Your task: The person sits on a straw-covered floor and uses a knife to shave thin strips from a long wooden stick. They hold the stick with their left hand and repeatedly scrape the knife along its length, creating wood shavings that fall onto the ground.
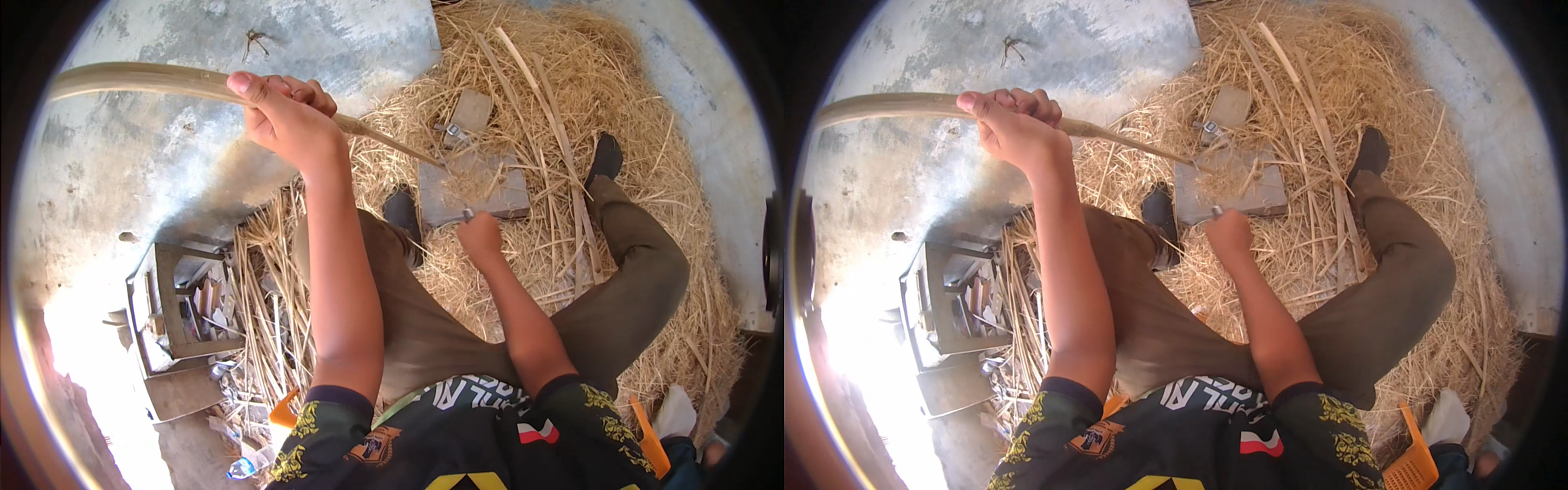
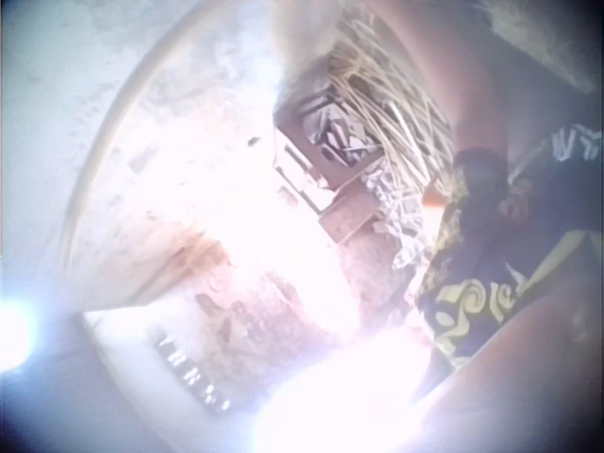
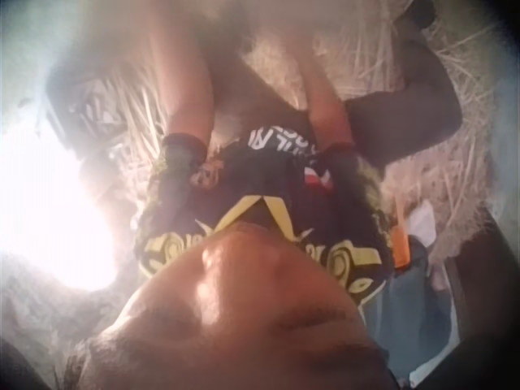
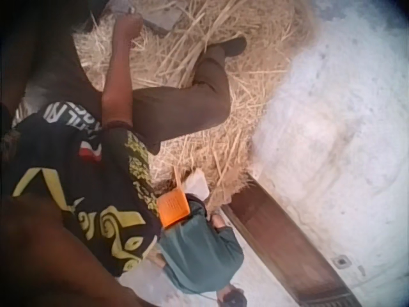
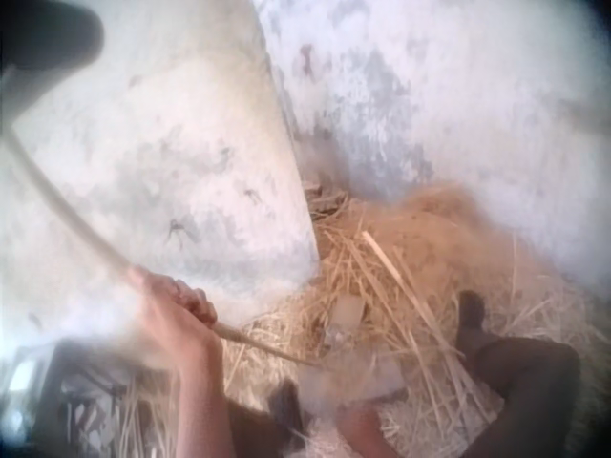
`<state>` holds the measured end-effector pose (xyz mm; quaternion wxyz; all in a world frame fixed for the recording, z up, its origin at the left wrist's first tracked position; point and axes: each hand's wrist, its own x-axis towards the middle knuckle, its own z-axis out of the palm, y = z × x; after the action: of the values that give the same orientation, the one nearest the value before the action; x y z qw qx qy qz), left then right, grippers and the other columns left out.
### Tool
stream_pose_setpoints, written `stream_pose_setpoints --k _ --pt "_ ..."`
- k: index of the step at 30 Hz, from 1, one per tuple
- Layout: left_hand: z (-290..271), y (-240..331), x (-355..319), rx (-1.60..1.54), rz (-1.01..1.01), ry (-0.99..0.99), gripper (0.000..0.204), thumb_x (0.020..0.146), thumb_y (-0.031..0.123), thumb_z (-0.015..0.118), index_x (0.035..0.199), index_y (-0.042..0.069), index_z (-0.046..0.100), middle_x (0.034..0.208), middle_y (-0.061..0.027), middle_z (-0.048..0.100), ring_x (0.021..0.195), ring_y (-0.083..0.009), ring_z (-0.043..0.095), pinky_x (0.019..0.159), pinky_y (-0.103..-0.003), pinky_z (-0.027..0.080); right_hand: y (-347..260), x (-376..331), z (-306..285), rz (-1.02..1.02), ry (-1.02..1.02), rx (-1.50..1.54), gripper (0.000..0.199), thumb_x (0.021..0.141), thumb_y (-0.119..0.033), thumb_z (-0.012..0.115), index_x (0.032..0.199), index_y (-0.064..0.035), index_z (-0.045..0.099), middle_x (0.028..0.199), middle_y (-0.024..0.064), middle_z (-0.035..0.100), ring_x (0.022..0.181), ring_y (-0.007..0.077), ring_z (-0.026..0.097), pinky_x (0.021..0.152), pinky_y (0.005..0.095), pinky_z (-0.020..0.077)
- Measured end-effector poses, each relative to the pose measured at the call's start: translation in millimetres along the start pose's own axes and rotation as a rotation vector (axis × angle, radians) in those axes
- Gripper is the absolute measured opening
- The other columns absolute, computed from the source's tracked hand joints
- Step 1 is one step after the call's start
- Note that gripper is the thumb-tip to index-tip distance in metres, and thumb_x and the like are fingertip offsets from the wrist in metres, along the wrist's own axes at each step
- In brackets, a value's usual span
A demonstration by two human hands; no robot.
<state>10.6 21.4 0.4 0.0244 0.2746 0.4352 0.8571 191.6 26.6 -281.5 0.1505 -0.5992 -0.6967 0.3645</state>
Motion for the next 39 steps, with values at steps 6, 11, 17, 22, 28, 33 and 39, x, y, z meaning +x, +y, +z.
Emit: stream_pose_setpoints --k 6,11,17,22,28,33,39 --pt "1.4 -3.9 6.9 0.026 0.032 0.011 0.063 0.098 0.067 0.047 0.068 0.014 0.031 0.053 0.0025 0.030 0.040 -0.0084 0.028 0.038 -0.026 0.020 -6.2 9.4 -0.1 0.206 -0.271 0.430 0.024 0.082 -0.019 0.068 0.080 0.0050 0.065 0.068 0.0211 0.066 0.063 0.0374 0.065 0.063 0.0450 0.0536" --pt "5.9 -8.8 1.2 0.001 0.066 -0.017 0.063 0.099 0.065 0.049 0.068 0.013 0.032 0.052 0.0025 0.032 0.039 -0.0072 0.030 0.035 -0.025 0.022 -72.6 -4.7 -32.7 -0.361 0.023 0.366 0.025 0.083 -0.017 0.067 0.077 0.0055 0.059 0.061 0.0211 0.057 0.054 0.0348 0.056 0.057 0.0437 0.0451" --pt "8.9 -4.9 -2.0 -0.007 0.065 -0.020 0.062 0.099 0.065 0.049 0.069 0.013 0.032 0.052 0.0025 0.031 0.039 -0.0071 0.029 0.035 -0.025 0.022 24.0 0.7 19.7 0.127 0.011 0.014 0.022 0.084 -0.017 0.065 0.089 0.0037 0.069 0.078 0.0242 0.069 0.075 0.0412 0.069 0.068 0.0450 0.0518" --pt "5.0 -5.5 5.0 0.029 0.029 0.047 0.063 0.098 0.067 0.048 0.069 0.013 0.032 0.052 0.0027 0.030 0.039 -0.0072 0.028 0.035 -0.025 0.022 58.5 -2.4 13.6 0.261 -0.122 -0.017 0.027 0.080 -0.019 0.070 0.088 0.0063 0.070 0.085 0.0280 0.071 0.084 0.0438 0.070 0.074 0.0489 0.0533" --pt "5.2 -7.3 7.3 0.077 0.030 0.044 0.061 0.099 0.068 0.043 0.075 0.014 0.031 0.055 0.0032 0.028 0.043 -0.0086 0.025 0.041 -0.027 0.018 28.5 8.1 22.1 0.055 -0.071 0.166 0.030 0.081 -0.025 0.069 0.085 0.0046 0.069 0.081 0.0259 0.069 0.080 0.0427 0.069 0.072 0.0477 0.0526" --pt "3.8 -8.6 5.9 0.034 0.051 0.032 0.064 0.098 0.068 0.048 0.069 0.013 0.031 0.052 0.0018 0.030 0.040 -0.0080 0.029 0.036 -0.026 0.023 -31.4 8.8 -9.8 -0.038 -0.119 0.194 0.030 0.082 -0.026 0.068 0.087 0.0039 0.070 0.082 0.0260 0.069 0.081 0.0424 0.069 0.072 0.0479 0.0524" --pt "-5.1 -6.3 8.5 -0.035 -0.030 -0.087 0.065 0.097 0.073 0.042 0.075 0.012 0.032 0.056 0.0016 0.027 0.046 -0.0105 0.021 0.044 -0.029 0.016 42.7 20.3 27.7 0.140 -0.094 0.032 0.029 0.081 -0.025 0.069 0.091 0.0028 0.072 0.085 0.0249 0.071 0.085 0.0422 0.070 0.074 0.0471 0.0548"
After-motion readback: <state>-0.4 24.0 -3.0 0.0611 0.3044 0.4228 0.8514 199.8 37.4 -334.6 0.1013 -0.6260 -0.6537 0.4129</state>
